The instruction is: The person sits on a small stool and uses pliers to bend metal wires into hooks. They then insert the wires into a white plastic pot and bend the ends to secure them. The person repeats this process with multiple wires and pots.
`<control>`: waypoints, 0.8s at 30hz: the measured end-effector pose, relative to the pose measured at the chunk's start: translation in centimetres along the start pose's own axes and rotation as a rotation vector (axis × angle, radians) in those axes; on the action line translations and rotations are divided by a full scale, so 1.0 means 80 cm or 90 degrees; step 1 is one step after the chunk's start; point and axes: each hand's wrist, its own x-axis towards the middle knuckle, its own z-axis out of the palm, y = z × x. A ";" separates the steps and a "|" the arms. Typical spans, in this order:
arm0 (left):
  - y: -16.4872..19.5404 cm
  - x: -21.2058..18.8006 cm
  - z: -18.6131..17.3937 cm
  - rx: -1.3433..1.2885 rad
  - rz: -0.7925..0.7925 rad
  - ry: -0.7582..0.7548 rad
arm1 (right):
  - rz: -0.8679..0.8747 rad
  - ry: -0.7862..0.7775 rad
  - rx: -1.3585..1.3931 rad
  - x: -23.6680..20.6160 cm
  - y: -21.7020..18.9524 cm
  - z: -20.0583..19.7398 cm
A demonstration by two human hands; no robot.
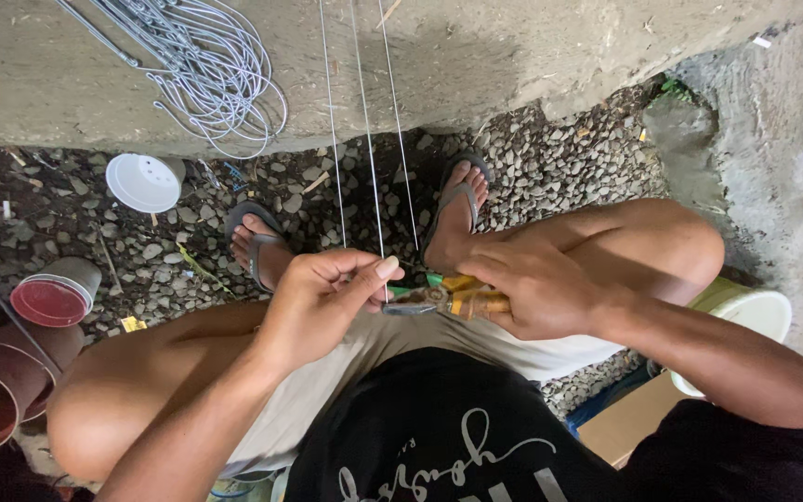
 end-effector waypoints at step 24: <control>-0.012 0.001 -0.006 -0.045 0.055 -0.040 | -0.128 0.448 -0.468 -0.008 0.037 0.066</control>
